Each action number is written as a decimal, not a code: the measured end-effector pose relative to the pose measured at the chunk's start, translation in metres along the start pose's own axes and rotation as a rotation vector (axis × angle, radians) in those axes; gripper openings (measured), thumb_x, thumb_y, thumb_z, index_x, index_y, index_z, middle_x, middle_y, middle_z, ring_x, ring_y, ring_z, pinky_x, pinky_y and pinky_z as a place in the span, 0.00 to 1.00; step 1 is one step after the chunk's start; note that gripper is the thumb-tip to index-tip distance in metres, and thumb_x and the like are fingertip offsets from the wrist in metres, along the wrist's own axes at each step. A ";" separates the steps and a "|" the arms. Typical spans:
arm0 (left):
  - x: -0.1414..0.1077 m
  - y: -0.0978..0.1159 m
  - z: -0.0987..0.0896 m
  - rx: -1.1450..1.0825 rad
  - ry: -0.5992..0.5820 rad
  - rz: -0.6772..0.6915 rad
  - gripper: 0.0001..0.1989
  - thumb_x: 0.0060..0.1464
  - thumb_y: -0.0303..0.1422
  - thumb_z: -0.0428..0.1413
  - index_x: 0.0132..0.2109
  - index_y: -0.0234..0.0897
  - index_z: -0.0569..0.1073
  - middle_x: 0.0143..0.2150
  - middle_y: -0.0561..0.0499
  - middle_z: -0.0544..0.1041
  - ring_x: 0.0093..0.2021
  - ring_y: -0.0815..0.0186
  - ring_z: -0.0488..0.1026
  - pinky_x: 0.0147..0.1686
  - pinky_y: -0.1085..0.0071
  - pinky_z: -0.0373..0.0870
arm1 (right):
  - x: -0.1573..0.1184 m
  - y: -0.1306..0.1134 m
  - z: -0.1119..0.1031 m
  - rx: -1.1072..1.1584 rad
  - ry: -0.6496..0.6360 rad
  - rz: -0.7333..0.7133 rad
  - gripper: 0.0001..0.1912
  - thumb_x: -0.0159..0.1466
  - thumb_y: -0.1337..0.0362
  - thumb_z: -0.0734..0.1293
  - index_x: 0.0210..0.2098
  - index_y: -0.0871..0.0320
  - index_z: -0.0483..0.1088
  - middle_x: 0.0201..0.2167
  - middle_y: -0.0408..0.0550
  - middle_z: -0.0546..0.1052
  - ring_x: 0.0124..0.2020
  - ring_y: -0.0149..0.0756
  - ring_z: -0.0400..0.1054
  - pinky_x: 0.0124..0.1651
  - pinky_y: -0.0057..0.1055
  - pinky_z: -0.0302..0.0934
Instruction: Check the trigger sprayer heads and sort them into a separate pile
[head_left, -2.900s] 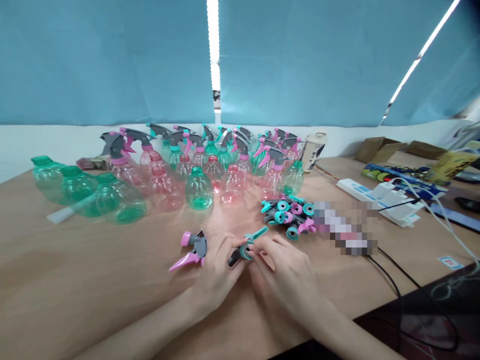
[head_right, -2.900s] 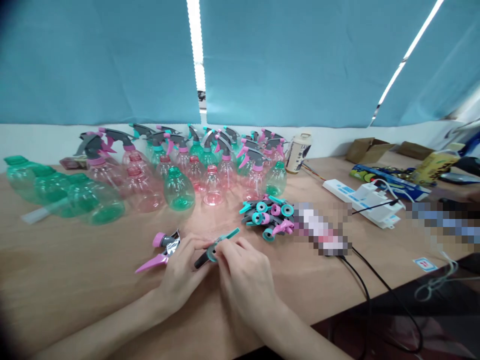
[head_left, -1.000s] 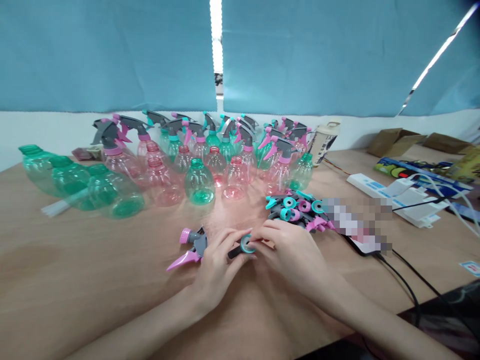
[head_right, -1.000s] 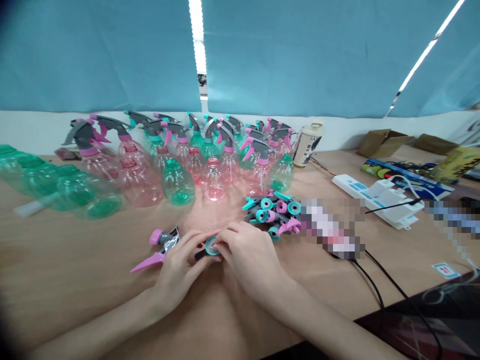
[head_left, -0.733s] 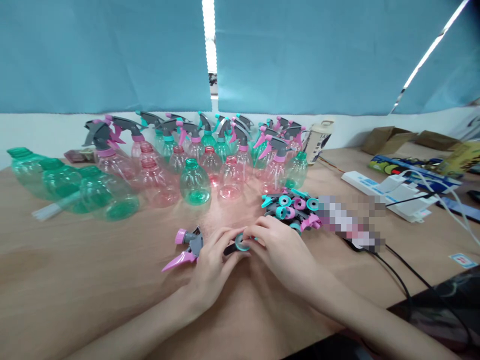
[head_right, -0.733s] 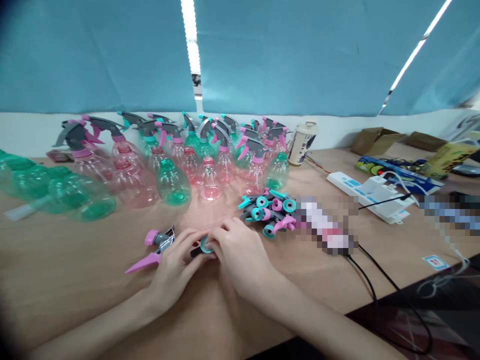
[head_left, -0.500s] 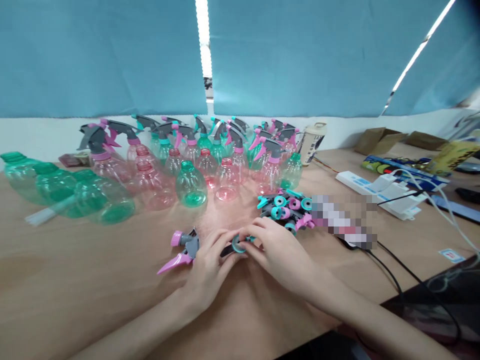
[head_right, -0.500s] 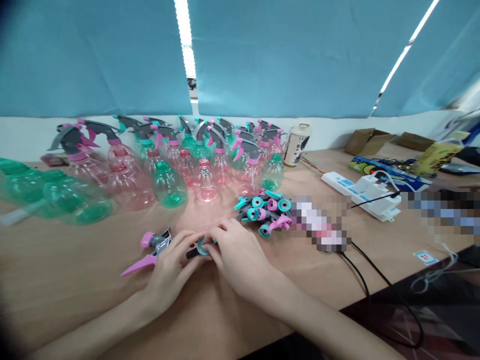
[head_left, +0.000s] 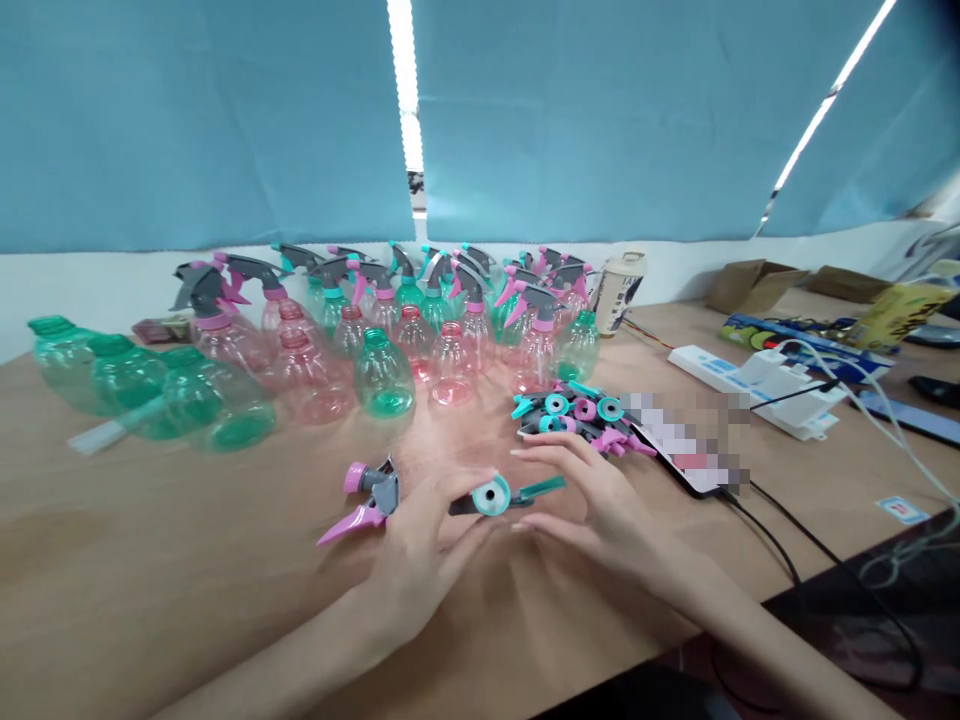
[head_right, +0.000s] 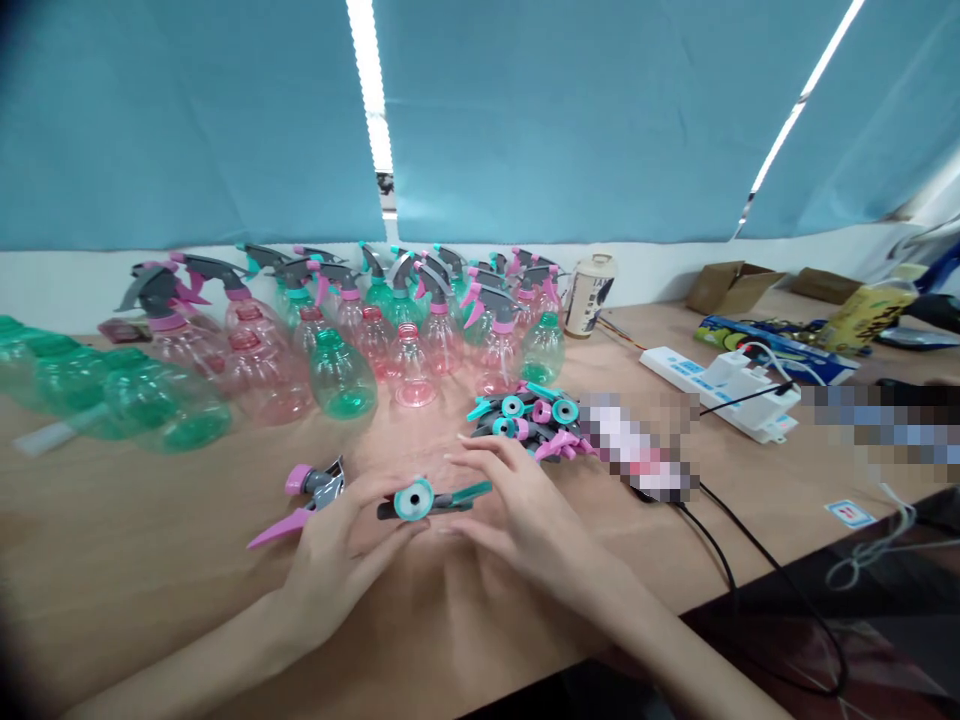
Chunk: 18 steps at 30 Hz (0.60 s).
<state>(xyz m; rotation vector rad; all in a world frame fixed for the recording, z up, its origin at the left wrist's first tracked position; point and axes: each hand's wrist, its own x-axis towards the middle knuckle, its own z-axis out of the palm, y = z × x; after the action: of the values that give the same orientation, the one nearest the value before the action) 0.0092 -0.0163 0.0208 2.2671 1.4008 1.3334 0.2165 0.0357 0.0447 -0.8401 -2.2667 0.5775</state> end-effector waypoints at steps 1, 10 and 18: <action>-0.001 0.002 0.001 -0.013 -0.001 0.044 0.14 0.55 0.30 0.57 0.49 0.43 0.66 0.43 0.51 0.76 0.44 0.64 0.74 0.45 0.66 0.73 | 0.000 0.001 -0.002 0.027 -0.021 0.013 0.22 0.58 0.61 0.69 0.52 0.56 0.65 0.51 0.51 0.70 0.53 0.39 0.64 0.54 0.37 0.60; 0.007 0.009 0.001 -0.071 -0.091 0.141 0.09 0.55 0.25 0.55 0.43 0.40 0.68 0.43 0.51 0.74 0.44 0.67 0.73 0.44 0.70 0.71 | -0.001 -0.004 -0.010 0.100 -0.121 0.046 0.09 0.59 0.66 0.68 0.39 0.54 0.75 0.36 0.41 0.81 0.35 0.33 0.75 0.37 0.26 0.67; 0.016 0.015 -0.001 -0.043 -0.225 0.113 0.08 0.58 0.25 0.51 0.43 0.40 0.70 0.45 0.50 0.72 0.43 0.67 0.73 0.43 0.70 0.71 | -0.007 0.002 -0.011 -0.046 -0.045 -0.041 0.08 0.60 0.68 0.67 0.38 0.54 0.76 0.35 0.41 0.81 0.33 0.33 0.76 0.33 0.25 0.66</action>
<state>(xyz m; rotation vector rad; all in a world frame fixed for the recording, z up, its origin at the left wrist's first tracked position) 0.0201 -0.0120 0.0392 2.4112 1.1759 1.0839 0.2294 0.0337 0.0485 -0.8076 -2.3405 0.5327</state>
